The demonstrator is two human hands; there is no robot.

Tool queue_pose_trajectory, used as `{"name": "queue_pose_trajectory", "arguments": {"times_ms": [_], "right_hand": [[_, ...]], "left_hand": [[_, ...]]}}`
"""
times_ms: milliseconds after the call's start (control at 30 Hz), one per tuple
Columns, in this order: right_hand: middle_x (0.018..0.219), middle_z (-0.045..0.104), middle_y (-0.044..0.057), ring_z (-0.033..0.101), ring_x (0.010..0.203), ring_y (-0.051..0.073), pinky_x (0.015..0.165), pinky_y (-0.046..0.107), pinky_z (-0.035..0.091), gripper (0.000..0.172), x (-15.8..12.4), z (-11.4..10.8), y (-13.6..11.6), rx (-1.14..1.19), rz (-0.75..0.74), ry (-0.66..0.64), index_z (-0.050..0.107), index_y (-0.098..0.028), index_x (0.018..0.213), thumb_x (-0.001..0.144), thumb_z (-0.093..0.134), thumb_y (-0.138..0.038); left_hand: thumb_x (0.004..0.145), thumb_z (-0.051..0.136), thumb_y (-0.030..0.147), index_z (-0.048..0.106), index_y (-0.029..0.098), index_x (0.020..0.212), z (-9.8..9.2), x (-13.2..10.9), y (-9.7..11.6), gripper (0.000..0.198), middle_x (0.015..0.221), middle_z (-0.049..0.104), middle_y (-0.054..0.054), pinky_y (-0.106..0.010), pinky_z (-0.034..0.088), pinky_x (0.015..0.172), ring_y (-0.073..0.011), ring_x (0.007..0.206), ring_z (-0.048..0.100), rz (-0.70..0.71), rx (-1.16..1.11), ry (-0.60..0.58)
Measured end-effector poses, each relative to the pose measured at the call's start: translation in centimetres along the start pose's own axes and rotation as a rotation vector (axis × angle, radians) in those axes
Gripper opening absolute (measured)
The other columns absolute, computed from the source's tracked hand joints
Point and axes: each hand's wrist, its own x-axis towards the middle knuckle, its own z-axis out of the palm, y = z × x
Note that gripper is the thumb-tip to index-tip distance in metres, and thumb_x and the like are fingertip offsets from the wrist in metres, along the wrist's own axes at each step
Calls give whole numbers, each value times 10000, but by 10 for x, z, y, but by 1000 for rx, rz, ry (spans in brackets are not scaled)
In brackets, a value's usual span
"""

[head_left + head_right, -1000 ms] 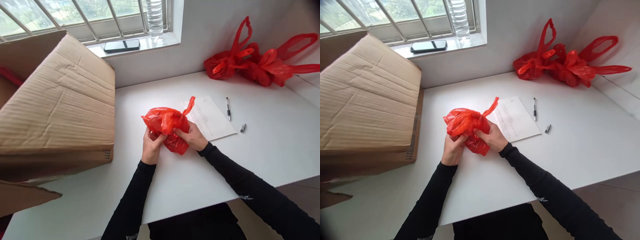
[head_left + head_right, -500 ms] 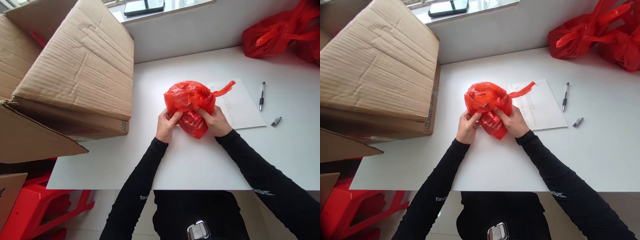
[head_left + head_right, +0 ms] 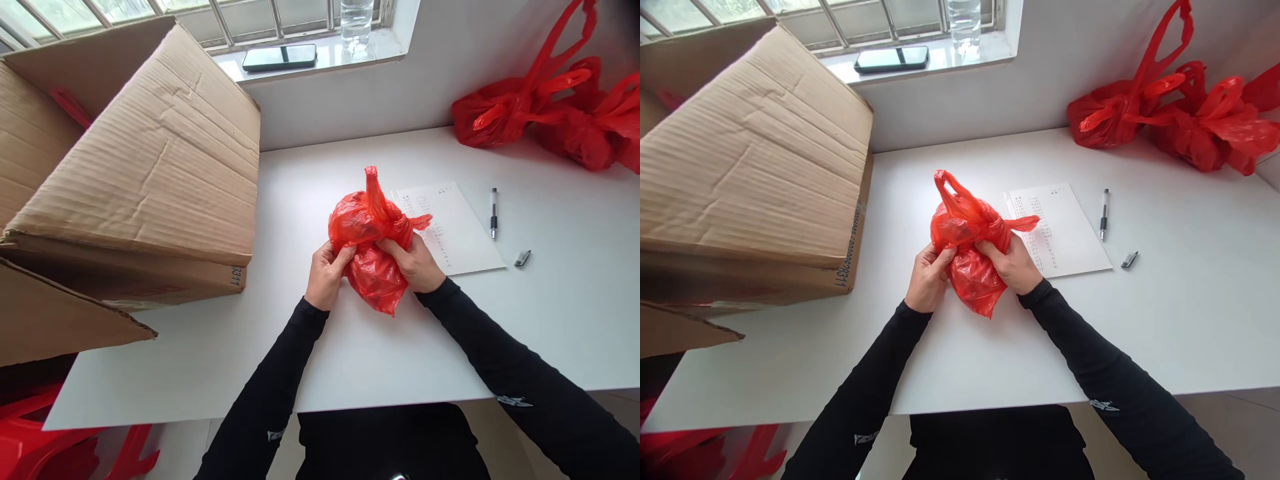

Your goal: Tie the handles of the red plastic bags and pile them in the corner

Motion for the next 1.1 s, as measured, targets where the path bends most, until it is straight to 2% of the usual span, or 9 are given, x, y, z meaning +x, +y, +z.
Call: {"name": "queue_pose_trajectory", "arguments": {"times_ms": [167, 267, 333, 400, 500, 567, 700, 900, 1100], "right_hand": [[986, 743, 54, 709, 947, 251, 879, 396, 588, 269, 1, 5, -5, 94, 82, -147, 706, -214, 1045, 891, 697, -434], [996, 727, 61, 695, 962, 253, 886, 405, 572, 245, 1, 6, -9, 51, 49, -116, 705, -203, 1017, 880, 716, -406], [1067, 708, 61, 677, 1021, 256, 926, 409, 549, 253, 3, 7, -10, 23, -13, -62, 693, -209, 1032, 855, 748, -381], [1119, 692, 51, 661, 1067, 254, 961, 404, 530, 318, 5, 8, -10, 25, -54, -28, 670, -222, 1065, 804, 798, -349], [1098, 708, 34, 665, 1067, 251, 979, 408, 523, 469, 6, 8, -12, 95, -33, -100, 627, -242, 1164, 750, 837, -307], [1089, 720, 30, 670, 1053, 250, 986, 418, 521, 460, 6, 8, -15, 142, 5, -192, 632, -244, 1184, 767, 815, -309], [1198, 699, 50, 656, 1095, 260, 968, 431, 538, 374, 3, 9, -21, 233, 134, -313, 656, -246, 1214, 886, 679, -425], [1219, 701, 46, 628, 1183, 251, 1079, 439, 481, 471, 4, 11, -17, 277, 63, -178, 613, -266, 1316, 865, 729, -335], [1301, 670, 40, 600, 1230, 260, 1096, 440, 465, 430, 8, 7, -17, 286, -26, -216, 647, -263, 1283, 863, 724, -310]], "left_hand": [[831, 756, 385, 683, 177, 1067, 0, -1, 3, 323, 1012, 722, -79, -318, 553, 784, -217, 894, 688, 47, 25, 36], [839, 752, 341, 528, 275, 1260, 3, -5, 4, 481, 1184, 613, -58, -288, 547, 744, -168, 894, 650, 137, 86, 150], [829, 759, 326, 482, 310, 1244, 6, -7, 5, 499, 1203, 542, -41, -266, 538, 724, -163, 947, 613, 233, 213, 238], [823, 763, 335, 501, 291, 1175, 10, -9, 7, 441, 1196, 532, -46, -270, 539, 735, -186, 1015, 592, 260, 324, 203], [825, 768, 352, 508, 264, 1193, 14, -8, 9, 459, 1240, 586, -77, -340, 553, 842, -228, 1079, 621, 170, 283, 31], [845, 749, 370, 527, 240, 1192, 13, -5, 10, 432, 1167, 643, -81, -354, 554, 851, -228, 1023, 657, 142, 235, 26], [861, 730, 397, 614, 216, 1061, 7, 0, 9, 294, 889, 656, -13, -269, 528, 700, -155, 772, 632, 147, 237, 170], [782, 816, 318, 655, 212, 1004, 2, 2, 11, 294, 920, 660, -5, -229, 527, 711, -128, 786, 622, 154, 98, 224], [791, 810, 315, 685, 242, 1081, -4, 6, 15, 324, 901, 672, 15, -208, 535, 681, -114, 737, 650, 111, -77, 231]]}}
